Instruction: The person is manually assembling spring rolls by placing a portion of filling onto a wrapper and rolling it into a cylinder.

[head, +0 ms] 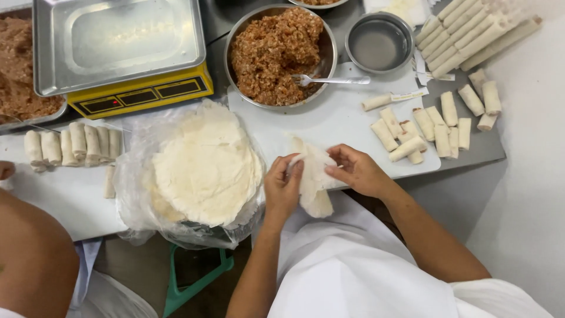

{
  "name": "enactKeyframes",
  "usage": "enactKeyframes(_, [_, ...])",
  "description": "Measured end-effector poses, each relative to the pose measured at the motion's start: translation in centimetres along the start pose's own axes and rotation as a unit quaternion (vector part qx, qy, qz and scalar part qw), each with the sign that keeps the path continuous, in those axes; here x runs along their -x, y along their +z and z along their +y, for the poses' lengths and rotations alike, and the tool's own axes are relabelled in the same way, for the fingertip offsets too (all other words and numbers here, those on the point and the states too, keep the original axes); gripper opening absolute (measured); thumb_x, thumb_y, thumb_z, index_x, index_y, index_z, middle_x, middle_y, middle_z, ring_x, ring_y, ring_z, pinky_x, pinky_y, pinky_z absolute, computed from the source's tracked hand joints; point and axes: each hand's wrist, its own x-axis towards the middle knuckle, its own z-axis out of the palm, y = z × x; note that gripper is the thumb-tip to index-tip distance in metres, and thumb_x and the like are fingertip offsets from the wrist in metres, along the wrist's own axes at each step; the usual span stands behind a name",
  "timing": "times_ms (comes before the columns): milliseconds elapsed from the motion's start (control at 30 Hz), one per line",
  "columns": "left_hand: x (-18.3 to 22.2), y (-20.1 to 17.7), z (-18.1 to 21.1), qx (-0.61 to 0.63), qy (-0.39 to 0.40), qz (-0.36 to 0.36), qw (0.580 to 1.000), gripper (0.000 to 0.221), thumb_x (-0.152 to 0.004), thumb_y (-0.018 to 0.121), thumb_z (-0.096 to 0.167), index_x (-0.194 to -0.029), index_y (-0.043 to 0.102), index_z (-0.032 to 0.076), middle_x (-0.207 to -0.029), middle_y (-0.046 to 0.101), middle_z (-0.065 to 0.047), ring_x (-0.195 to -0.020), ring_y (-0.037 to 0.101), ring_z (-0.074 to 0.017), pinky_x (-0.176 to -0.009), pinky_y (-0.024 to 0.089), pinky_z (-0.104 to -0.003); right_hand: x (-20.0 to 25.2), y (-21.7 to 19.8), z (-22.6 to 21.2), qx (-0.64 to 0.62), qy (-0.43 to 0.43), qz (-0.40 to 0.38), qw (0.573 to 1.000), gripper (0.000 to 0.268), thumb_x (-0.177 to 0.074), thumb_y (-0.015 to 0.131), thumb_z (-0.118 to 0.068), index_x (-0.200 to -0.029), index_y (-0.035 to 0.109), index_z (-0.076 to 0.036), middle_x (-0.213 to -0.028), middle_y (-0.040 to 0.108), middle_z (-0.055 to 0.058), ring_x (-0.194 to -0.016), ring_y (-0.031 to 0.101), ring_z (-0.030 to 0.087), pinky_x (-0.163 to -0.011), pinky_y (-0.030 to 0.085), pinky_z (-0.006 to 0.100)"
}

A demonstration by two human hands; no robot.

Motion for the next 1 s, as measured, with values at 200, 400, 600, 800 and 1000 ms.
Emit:
enactKeyframes(200, [1.0,0.1,0.2,0.030,0.023,0.008,0.999,0.010,-0.095,0.072,0.006,-0.103,0.077,0.003,-0.084,0.074,-0.009,-0.080,0.070,-0.0145,-0.069,0.059,-0.030,-1.1,-1.2,-1.6,0.083,-0.094,0.087,0.988,0.014,-0.091,0.073,-0.005,-0.105,0.077,-0.005,-0.092,0.078,0.014,-0.093,0.069,0.017,-0.090,0.054,0.039])
enactKeyframes(400, [0.6,-0.3,2.0,-0.015,0.004,-0.055,0.998,0.033,-0.090,0.077,0.012,-0.115,0.060,-0.003,-0.091,0.070,-0.022,-0.088,0.074,-0.0346,-0.079,0.060,-0.047,0.4,1.0,-3.1,0.167,-0.156,-0.010,0.973,0.022,-0.098,0.059,-0.006,-0.116,0.072,-0.002,-0.102,0.076,0.025,-0.103,0.072,0.042,-0.092,0.055,0.052])
enactKeyframes(600, [0.2,0.4,0.7,-0.088,0.085,-0.011,0.992,0.008,-0.095,0.073,0.008,-0.098,0.074,0.001,-0.080,0.069,-0.015,-0.078,0.075,-0.0274,-0.072,0.061,-0.038,1.9,-2.3,-4.6,0.210,-0.111,0.045,0.970,0.018,-0.106,0.057,-0.015,-0.106,0.074,-0.010,-0.085,0.075,0.011,-0.080,0.073,0.025,-0.079,0.058,0.040])
enactKeyframes(800, [1.7,2.1,1.0,-0.106,0.137,-0.034,0.984,0.017,-0.098,0.066,0.006,-0.113,0.075,0.005,-0.078,0.058,-0.007,-0.075,0.065,-0.0186,-0.073,0.057,-0.032,0.6,-1.9,-3.4,0.253,-0.158,0.049,0.953,0.008,-0.098,0.070,-0.014,-0.102,0.075,-0.010,-0.083,0.073,0.009,-0.078,0.074,0.029,-0.073,0.058,0.040])
enactKeyframes(1000, [1.9,0.9,2.9,-0.077,0.081,-0.064,0.992,0.026,-0.108,0.052,0.017,-0.119,0.067,-0.001,-0.092,0.064,-0.018,-0.093,0.069,-0.0342,-0.085,0.055,-0.046,1.8,-1.0,-3.5,0.098,-0.084,0.034,0.991,0.016,-0.098,0.063,-0.006,-0.111,0.072,-0.008,-0.083,0.072,0.007,-0.080,0.061,0.015,-0.080,0.055,0.037])
